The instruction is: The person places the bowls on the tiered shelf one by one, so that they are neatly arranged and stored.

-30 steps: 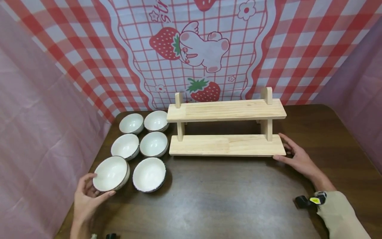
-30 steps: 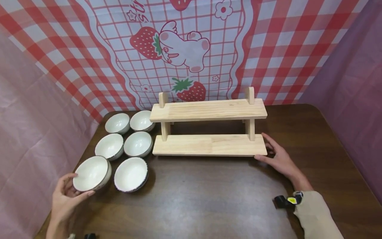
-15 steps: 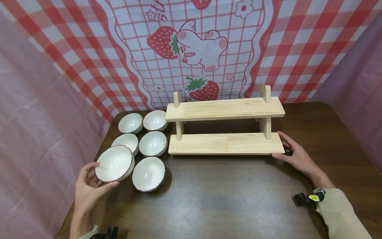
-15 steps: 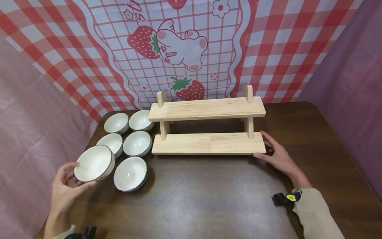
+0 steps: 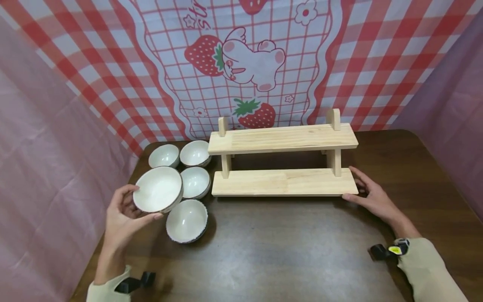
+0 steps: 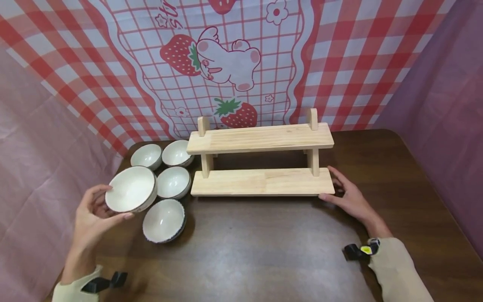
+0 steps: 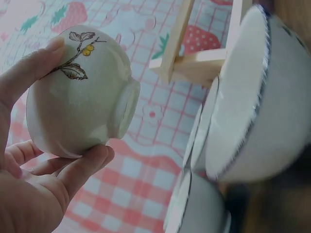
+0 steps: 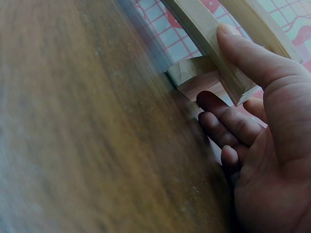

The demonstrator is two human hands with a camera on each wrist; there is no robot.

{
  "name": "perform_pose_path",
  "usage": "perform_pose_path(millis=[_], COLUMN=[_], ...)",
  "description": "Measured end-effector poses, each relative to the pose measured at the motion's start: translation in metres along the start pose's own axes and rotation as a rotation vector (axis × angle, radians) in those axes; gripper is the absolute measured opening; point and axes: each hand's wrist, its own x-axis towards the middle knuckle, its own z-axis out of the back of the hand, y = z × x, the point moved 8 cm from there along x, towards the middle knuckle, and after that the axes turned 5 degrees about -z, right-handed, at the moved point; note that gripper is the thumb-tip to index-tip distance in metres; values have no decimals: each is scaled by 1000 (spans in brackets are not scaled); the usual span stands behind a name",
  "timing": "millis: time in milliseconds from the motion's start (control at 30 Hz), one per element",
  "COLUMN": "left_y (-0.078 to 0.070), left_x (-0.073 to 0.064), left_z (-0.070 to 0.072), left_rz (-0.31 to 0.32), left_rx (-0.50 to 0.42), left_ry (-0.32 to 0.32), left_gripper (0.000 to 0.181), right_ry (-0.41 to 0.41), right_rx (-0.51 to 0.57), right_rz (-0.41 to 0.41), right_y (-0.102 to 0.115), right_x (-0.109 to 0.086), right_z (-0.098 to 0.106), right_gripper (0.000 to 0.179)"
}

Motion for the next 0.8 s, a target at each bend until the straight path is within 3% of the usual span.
perform_pose_path(millis=[167, 367, 567, 800], left_y=[-3, -5, -8, -7], left_x=[10, 24, 38, 51], left_z=[-19, -42, -66, -89], left_rz=[-16, 8, 45, 117], left_rx=[17, 9, -24, 52], left_ry=[57, 100, 106, 122], left_gripper=[83, 81, 78, 77], right_ry=[-2, 2, 0, 5], right_rx=[2, 4, -3, -8], right_rz=[9, 12, 4, 1], right_y=[1, 2, 3, 3], right_x=[0, -1, -2, -2], right_z=[1, 0, 0, 1], right_gripper=[92, 92, 92, 92])
